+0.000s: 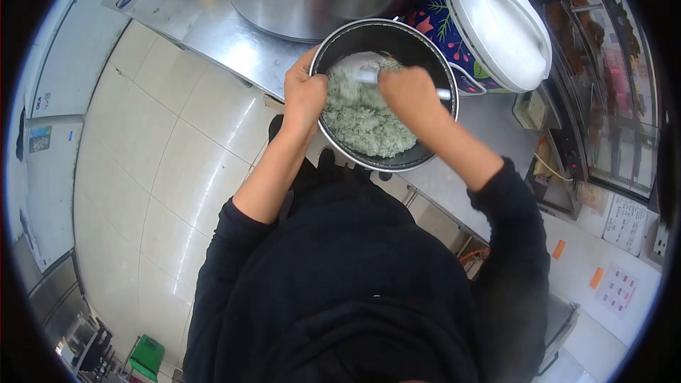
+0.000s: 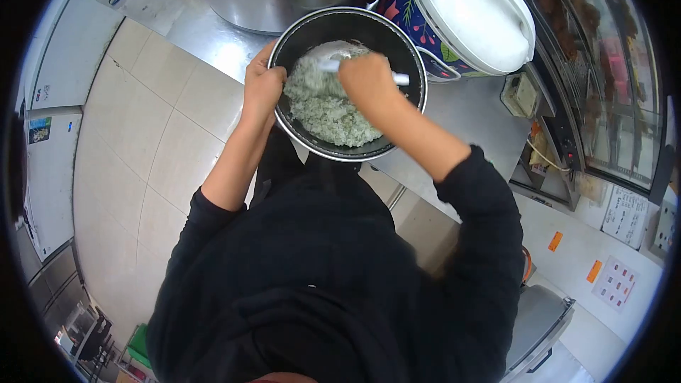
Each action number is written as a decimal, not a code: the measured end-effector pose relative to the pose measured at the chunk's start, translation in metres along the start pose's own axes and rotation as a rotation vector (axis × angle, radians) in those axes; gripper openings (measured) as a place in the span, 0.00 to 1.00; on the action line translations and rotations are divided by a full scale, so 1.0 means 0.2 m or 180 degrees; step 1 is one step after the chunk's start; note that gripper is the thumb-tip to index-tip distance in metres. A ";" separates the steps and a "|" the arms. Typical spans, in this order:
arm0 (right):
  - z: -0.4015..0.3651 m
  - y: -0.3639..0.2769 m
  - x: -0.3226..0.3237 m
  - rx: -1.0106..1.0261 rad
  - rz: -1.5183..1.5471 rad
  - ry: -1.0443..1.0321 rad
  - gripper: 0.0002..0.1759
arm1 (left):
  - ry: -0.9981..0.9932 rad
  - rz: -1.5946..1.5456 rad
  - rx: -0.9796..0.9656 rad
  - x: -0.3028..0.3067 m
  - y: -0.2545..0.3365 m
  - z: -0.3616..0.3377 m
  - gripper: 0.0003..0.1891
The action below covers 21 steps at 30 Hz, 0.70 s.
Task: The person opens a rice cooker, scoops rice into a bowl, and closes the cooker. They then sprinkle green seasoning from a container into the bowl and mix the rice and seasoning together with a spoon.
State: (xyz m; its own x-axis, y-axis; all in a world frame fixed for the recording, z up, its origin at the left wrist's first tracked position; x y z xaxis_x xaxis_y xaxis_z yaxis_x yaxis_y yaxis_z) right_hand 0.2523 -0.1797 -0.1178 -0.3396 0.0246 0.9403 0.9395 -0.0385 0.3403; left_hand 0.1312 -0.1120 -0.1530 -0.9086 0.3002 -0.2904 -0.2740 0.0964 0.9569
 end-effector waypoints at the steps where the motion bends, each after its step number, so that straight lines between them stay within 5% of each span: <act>1: -0.08 -0.04 0.00 0.0008 0.0120 -0.0207 0.04 | 0.0007 -0.0045 -0.0001 0.01 -0.01 -0.01 0.30; 6: -0.26 0.16 0.30 -0.0402 0.0342 -0.0687 0.05 | 0.0078 -0.0081 0.0056 -0.01 0.04 -0.02 0.28; 9: -0.29 0.04 0.33 0.0030 0.0388 -0.0820 0.07 | 0.0028 -0.0026 -0.0028 0.00 0.00 -0.02 0.29; 12: -0.16 0.00 0.05 0.0038 0.0428 -0.0384 0.07 | -0.0044 0.0079 -0.0085 -0.01 0.01 0.00 0.30; 16: -0.01 0.17 0.23 -0.0378 -0.0010 -0.0231 0.06 | -0.0030 0.0062 -0.0122 0.01 0.00 -0.01 0.28; 21: 0.04 0.24 -0.04 -0.0667 -0.0815 -0.1046 0.06 | 0.0094 0.0024 -0.0066 0.01 0.02 -0.02 0.28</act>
State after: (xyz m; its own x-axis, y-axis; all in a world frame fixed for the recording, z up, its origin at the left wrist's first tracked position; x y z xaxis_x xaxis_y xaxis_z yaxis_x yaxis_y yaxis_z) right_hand 0.3007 -0.1738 -0.1083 -0.4955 0.3737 0.7842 0.7866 -0.1900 0.5875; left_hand 0.1272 -0.1147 -0.1505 -0.9195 0.2725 -0.2832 -0.2732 0.0746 0.9591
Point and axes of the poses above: each hand's wrist, its own z-axis towards the middle knuckle, its own x-axis out of the back of the hand, y = z × x, the point moved 8 cm from there along z, towards the middle knuckle, and after that the axes turned 13 degrees about -x, right-handed, at the moved point
